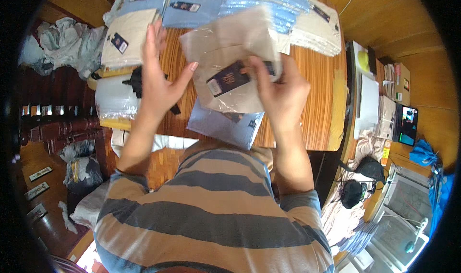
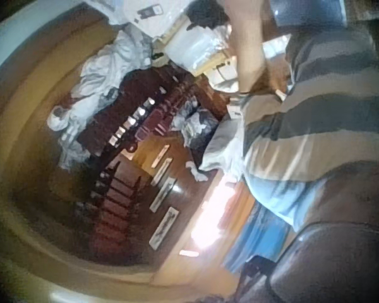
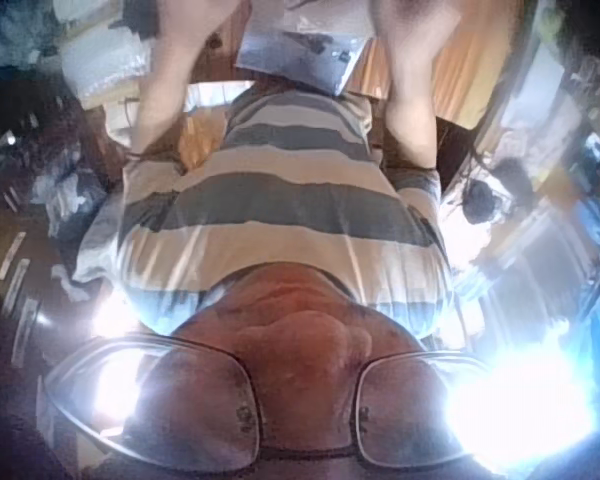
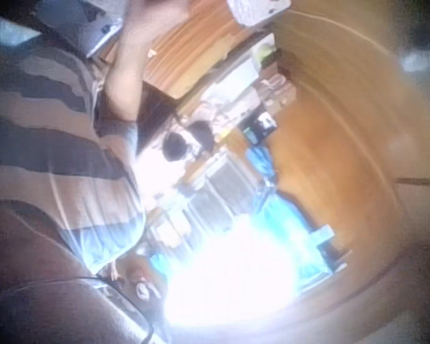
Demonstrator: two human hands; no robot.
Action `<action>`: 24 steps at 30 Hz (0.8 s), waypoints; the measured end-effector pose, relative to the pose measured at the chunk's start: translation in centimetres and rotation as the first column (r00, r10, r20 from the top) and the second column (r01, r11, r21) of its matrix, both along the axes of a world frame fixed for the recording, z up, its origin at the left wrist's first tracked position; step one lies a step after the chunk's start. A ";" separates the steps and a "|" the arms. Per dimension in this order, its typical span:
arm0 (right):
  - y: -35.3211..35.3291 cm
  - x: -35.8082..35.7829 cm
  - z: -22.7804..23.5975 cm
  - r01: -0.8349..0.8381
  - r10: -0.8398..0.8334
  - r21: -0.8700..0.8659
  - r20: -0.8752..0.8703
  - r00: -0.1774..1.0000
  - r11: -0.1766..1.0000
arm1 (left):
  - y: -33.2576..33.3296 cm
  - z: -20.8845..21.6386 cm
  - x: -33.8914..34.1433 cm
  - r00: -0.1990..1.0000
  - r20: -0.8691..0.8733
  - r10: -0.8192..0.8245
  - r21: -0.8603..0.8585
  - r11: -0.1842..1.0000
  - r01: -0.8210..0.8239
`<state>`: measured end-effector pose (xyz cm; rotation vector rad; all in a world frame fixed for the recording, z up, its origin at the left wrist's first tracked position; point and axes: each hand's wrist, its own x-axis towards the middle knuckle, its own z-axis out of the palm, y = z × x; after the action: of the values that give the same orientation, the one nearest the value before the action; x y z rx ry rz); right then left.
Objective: The person organizes packaged shirts on a wooden table. They pick up individual shirts, place them in neat stacks, and occasionally adjust the arrangement. The shirts are in plastic packaging and come in light blue and beige colors.
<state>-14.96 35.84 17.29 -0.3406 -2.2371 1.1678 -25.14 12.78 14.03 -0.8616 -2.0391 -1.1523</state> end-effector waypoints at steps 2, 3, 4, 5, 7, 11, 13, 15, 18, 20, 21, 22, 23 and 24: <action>5.4 -1.6 -4.7 0.054 -0.051 -0.279 0.019 0.999 0.959 | 1.1 -5.1 -0.4 0.970 0.228 0.086 -0.224 0.974 -0.034; 7.0 -2.6 -6.2 0.095 -0.079 -0.236 0.078 0.994 0.967 | 2.4 -7.1 -0.5 0.773 0.632 -0.050 0.031 0.999 0.039; 8.6 -3.3 -8.0 0.137 -0.111 -0.186 0.144 0.983 0.973 | 3.8 -9.4 -0.3 0.417 0.869 -0.266 0.294 0.956 -0.002; 10.4 -4.0 -11.0 0.197 -0.172 -0.103 0.209 0.963 0.975 | 4.8 -12.7 -0.8 0.489 0.846 -0.214 0.222 0.974 0.042; 13.7 -5.4 -17.2 0.234 -0.237 0.047 0.303 0.923 0.971 | 6.7 -17.9 -3.1 0.601 0.795 -0.077 0.031 0.996 0.086; 15.0 -6.7 -22.6 0.201 -0.190 0.006 0.352 0.916 0.980 | 7.6 -19.2 -4.5 0.531 0.848 0.002 -0.097 0.984 0.151; 14.3 -6.3 -23.5 0.190 -0.163 -0.049 0.335 0.928 0.980 | 7.9 -19.6 -3.7 0.437 0.894 -0.099 0.034 0.988 0.154; 13.8 -8.0 -23.2 0.149 -0.140 -0.008 0.295 0.945 0.989 | 8.1 -21.6 -4.3 0.454 0.868 -0.201 0.176 0.980 0.098; 15.9 -9.1 -24.0 0.097 -0.055 -0.085 0.405 0.913 0.992 | 8.0 -24.6 -5.0 0.541 0.821 -0.184 0.177 0.982 0.066; 16.7 -7.5 -24.3 0.141 -0.066 -0.134 0.454 0.888 0.981 | 7.5 -23.7 -5.0 0.588 0.801 -0.112 0.130 0.991 0.011; 15.7 -6.1 -22.9 0.168 -0.081 -0.143 0.477 0.875 0.975 | 7.0 -22.7 -4.4 0.609 0.790 -0.072 0.109 0.994 -0.024; 15.1 -3.2 -22.8 0.207 -0.141 -0.122 0.409 0.902 0.971 | 6.5 -21.3 -3.1 0.630 0.776 -0.020 0.043 0.999 -0.022; 14.6 -1.2 -22.6 0.239 -0.193 -0.106 0.328 0.925 0.965 | 5.0 -19.4 -1.9 0.660 0.750 0.037 -0.025 0.999 -0.027; 13.8 0.3 -22.4 0.256 -0.228 -0.094 0.238 0.944 0.962 | 2.8 -18.2 -0.3 0.692 0.715 0.103 -0.094 0.994 -0.051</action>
<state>-14.62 49.67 -5.15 -0.8128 -2.2358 1.1858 -25.46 15.61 -4.19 -0.3401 -2.7206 -1.5463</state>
